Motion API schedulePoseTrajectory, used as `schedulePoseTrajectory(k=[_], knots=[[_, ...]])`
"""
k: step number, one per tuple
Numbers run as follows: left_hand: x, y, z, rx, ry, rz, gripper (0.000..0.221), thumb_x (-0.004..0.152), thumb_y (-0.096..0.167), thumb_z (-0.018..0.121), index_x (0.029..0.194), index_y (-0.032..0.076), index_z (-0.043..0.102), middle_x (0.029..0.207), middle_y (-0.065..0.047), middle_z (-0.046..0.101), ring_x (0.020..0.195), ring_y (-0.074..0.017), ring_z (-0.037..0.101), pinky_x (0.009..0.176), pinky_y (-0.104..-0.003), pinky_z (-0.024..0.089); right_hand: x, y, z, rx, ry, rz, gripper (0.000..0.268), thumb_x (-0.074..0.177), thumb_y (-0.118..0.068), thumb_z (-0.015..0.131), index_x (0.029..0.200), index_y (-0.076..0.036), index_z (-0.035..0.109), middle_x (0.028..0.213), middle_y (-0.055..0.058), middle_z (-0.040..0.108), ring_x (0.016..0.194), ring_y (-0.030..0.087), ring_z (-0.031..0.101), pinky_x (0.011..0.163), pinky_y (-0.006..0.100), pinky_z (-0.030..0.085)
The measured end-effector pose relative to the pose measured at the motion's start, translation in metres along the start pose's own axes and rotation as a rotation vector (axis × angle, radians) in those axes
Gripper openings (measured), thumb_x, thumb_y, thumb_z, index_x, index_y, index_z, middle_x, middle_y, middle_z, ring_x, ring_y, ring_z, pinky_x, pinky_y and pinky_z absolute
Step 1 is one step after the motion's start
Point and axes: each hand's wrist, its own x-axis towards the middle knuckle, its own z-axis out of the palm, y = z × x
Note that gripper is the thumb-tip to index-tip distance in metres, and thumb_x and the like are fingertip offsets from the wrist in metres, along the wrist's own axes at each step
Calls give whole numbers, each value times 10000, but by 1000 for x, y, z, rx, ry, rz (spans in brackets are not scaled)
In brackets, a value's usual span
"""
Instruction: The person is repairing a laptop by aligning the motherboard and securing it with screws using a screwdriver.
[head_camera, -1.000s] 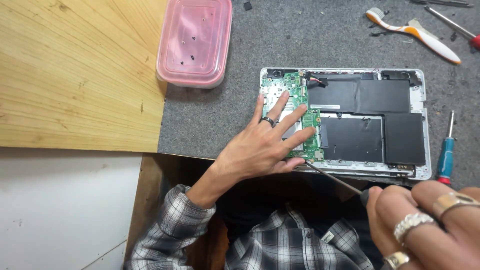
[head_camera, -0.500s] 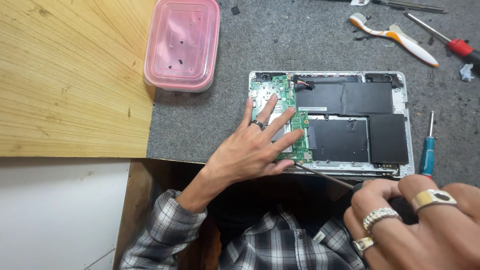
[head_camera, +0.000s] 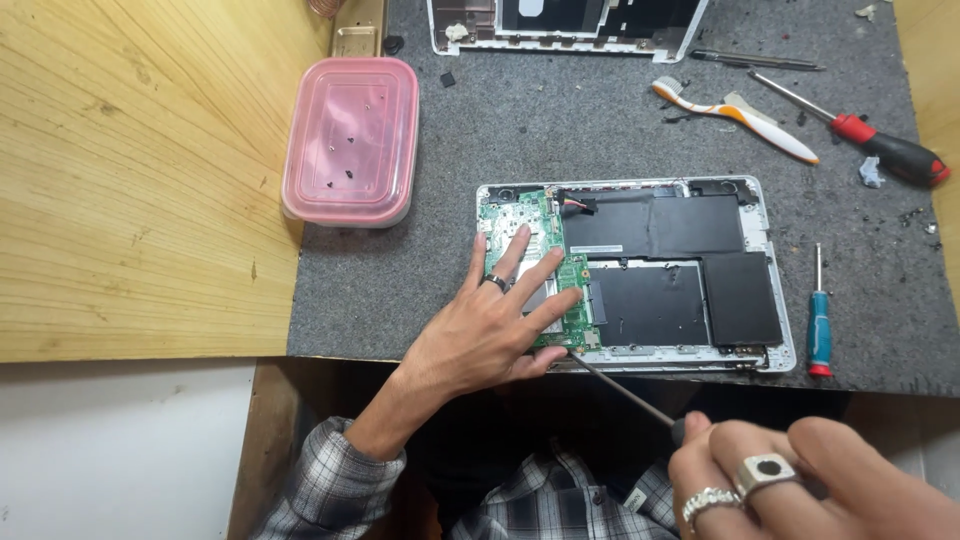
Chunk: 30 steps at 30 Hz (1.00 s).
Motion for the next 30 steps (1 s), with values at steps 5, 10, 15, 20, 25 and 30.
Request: schedulePoseTrajectory(k=[5,10,15,20,25,30], knots=[[0,0,3,16,-14,-1,593,962,576,615,1401,183,546,1536,-225,465,1444,-533,380,1074,-796,357,20,21,-7,-2,109,0,260,953,-63,500,720,-134,590,523,22,478,405,201,489,392,343,341],[-1,-1,4,19,0,0,602,957,578,628,1407,189,541,1539,-226,465,1443,-535,385,1083,-796,348,1,37,14,-186,-121,-39,441,1086,-395,443,937,-55,680,669,63,595,536,276,611,421,368,475],[0,0,2,27,4,-3,588,949,579,641,1378,191,533,1537,-218,467,1436,-533,402,1086,-797,345,35,44,-3,-35,78,-94,592,1057,-48,524,479,-170,496,517,42,422,502,296,471,480,446,384],[0,-1,1,10,6,-1,588,947,556,644,1386,178,540,1532,-220,473,1444,-527,393,1085,-796,344,18,46,6,-137,-29,-164,271,953,11,529,722,-113,597,561,53,491,409,261,517,392,399,360],[0,-1,4,8,3,-2,598,954,565,634,1400,179,535,1541,-220,458,1444,-536,388,1085,-802,341,15,45,6,-210,-129,-127,211,909,42,541,764,-26,679,577,76,549,575,319,577,497,441,426],[0,-1,5,-10,-5,-12,588,956,545,649,1398,176,535,1545,-211,452,1454,-536,372,1091,-804,337,22,48,-1,-128,-197,-290,434,1019,-1,509,618,-73,658,511,69,546,582,339,546,544,484,429]])
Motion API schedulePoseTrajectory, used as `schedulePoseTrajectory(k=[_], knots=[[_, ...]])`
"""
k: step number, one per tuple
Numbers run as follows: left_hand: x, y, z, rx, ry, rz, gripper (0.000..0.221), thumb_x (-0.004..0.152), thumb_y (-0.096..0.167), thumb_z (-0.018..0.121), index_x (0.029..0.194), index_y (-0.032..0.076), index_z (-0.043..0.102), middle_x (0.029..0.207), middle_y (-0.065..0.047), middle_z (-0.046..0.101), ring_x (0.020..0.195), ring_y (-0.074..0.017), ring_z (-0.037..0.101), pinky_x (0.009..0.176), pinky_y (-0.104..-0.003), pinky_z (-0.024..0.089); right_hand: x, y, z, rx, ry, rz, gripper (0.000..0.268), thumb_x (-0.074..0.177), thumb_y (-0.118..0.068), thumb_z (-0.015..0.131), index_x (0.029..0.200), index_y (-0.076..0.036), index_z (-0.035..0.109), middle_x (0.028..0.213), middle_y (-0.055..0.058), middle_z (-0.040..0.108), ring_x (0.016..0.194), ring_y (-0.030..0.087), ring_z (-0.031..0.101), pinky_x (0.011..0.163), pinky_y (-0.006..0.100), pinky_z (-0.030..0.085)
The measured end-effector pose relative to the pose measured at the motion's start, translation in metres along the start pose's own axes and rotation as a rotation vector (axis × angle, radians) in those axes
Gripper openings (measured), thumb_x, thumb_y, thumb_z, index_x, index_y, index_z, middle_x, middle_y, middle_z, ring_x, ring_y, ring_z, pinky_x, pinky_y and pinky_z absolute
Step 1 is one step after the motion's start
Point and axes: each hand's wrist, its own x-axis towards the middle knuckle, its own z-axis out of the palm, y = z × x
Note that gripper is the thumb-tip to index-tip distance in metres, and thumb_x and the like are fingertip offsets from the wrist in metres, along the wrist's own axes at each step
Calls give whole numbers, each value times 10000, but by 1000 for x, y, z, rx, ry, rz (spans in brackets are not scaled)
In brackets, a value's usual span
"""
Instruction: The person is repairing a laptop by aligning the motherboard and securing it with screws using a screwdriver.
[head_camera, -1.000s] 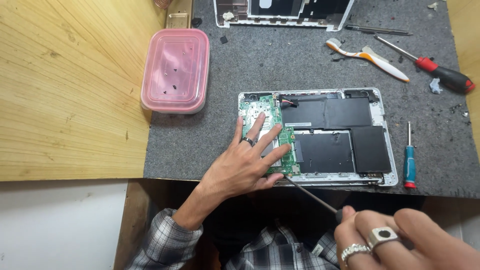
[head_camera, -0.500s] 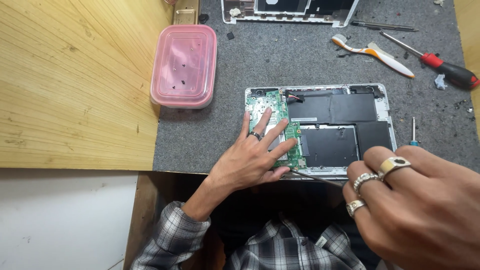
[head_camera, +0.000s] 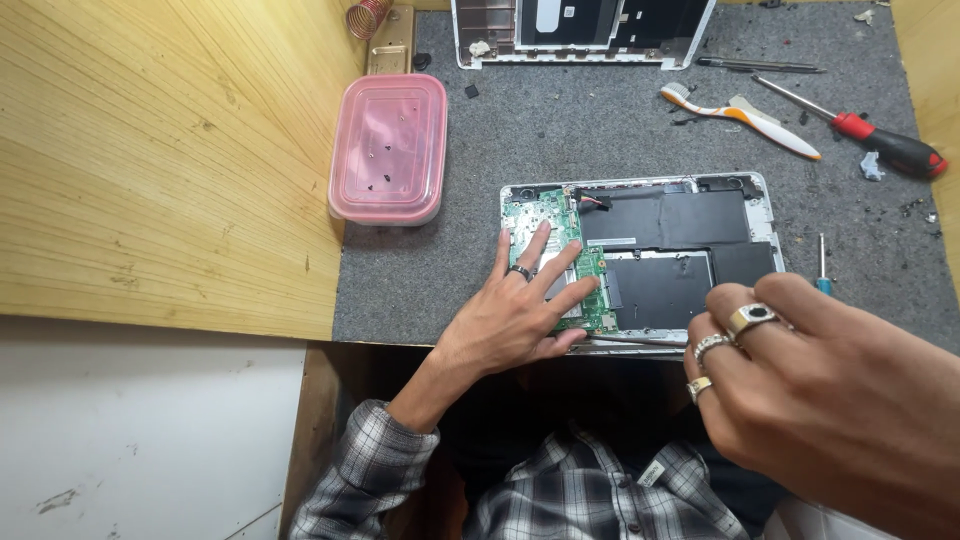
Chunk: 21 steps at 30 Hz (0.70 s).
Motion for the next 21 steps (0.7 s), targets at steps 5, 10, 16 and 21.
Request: schedulePoseTrajectory(k=[5,10,16,21], knots=[[0,0,1,41,6,2,595,952,567,644,1400,193,531,1543,-197,464,1446,-527,394,1093,-792,346,-2,-1,8,-106,83,81,134,968,-27,582,859,-73,645,626,58,577,507,238,565,464,388,381],[0,1,1,68,15,3,602,947,579,649,1398,198,532,1540,-191,474,1443,-518,409,1104,-778,346,1,6,-1,-53,36,47,290,1025,-23,500,794,-42,675,700,128,631,698,338,600,622,456,495],[0,0,2,51,10,4,599,944,576,654,1394,198,541,1537,-197,473,1441,-525,406,1087,-785,359,6,5,-12,-185,164,-20,332,959,17,444,807,141,712,691,221,620,583,339,581,627,452,456],[0,1,-1,47,10,4,600,939,561,669,1395,193,542,1541,-200,470,1447,-519,399,1106,-776,345,5,4,-7,-96,203,50,317,1032,-82,525,747,-115,659,816,117,651,652,300,633,533,395,440]])
